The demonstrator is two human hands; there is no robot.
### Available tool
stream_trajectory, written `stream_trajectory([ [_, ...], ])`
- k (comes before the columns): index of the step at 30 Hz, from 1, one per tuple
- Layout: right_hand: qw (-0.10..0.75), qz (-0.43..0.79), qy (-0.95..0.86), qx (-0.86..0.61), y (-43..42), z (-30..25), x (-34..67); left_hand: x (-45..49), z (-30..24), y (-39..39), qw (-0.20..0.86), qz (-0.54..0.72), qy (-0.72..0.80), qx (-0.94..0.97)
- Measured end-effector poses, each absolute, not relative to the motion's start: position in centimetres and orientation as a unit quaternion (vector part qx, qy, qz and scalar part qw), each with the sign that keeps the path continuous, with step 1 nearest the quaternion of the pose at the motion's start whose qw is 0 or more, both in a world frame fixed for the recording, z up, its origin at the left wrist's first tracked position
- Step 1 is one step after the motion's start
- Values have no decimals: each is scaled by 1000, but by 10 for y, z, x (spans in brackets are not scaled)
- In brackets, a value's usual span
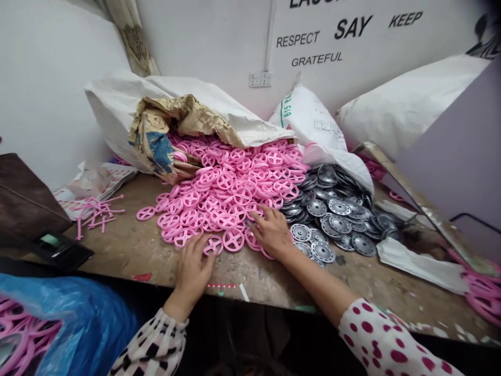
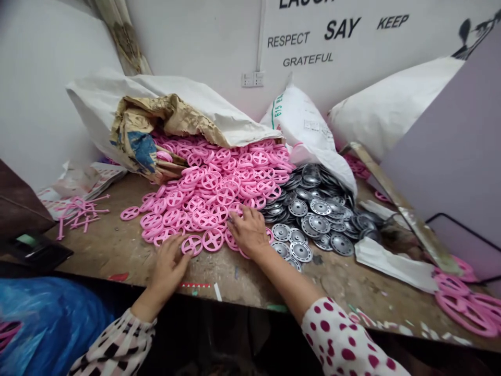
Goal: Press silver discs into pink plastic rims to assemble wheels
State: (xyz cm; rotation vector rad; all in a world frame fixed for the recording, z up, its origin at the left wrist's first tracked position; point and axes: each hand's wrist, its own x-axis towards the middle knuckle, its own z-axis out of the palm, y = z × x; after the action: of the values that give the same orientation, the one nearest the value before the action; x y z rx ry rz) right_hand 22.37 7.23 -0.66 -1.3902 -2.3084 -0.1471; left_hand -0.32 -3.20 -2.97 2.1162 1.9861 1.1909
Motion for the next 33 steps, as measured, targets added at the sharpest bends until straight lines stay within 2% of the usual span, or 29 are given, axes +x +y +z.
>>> stream_trajectory([
  [2,208,-1,-812,-546,68,-16,228,7,-34,-31,37,352,625,696],
  [4,200,62,-826,-523,60,-23,227,19,-38,-31,62,330,622,707],
  [6,226,95,-845,-476,52,-24,227,26,-41,-32,73,314,622,714],
  [9,278,84,-842,-455,43,-12,242,26,-41,-33,70,313,614,721],
  [11,284,63,-829,-478,40,-2,265,23,-37,-36,59,332,605,721],
  [13,244,42,-807,-536,36,6,293,24,-31,-42,44,355,590,724],
  [16,131,9,-760,-637,27,8,326,40,-22,-50,24,351,555,754],
  [19,76,11,-763,-641,19,-1,338,67,-17,-51,18,293,523,800],
  [23,140,64,-746,-648,24,-14,338,92,-19,-42,-11,223,521,824],
  [26,221,135,-706,-659,24,-11,335,94,-17,-38,-39,224,501,835],
  [29,314,110,-742,-582,3,0,325,85,-8,-47,-39,248,470,846],
  [31,315,50,-801,-506,-20,1,317,77,-3,-58,-26,244,463,852],
  [33,265,11,-856,-444,-42,-4,310,70,0,-69,-5,226,470,853],
])
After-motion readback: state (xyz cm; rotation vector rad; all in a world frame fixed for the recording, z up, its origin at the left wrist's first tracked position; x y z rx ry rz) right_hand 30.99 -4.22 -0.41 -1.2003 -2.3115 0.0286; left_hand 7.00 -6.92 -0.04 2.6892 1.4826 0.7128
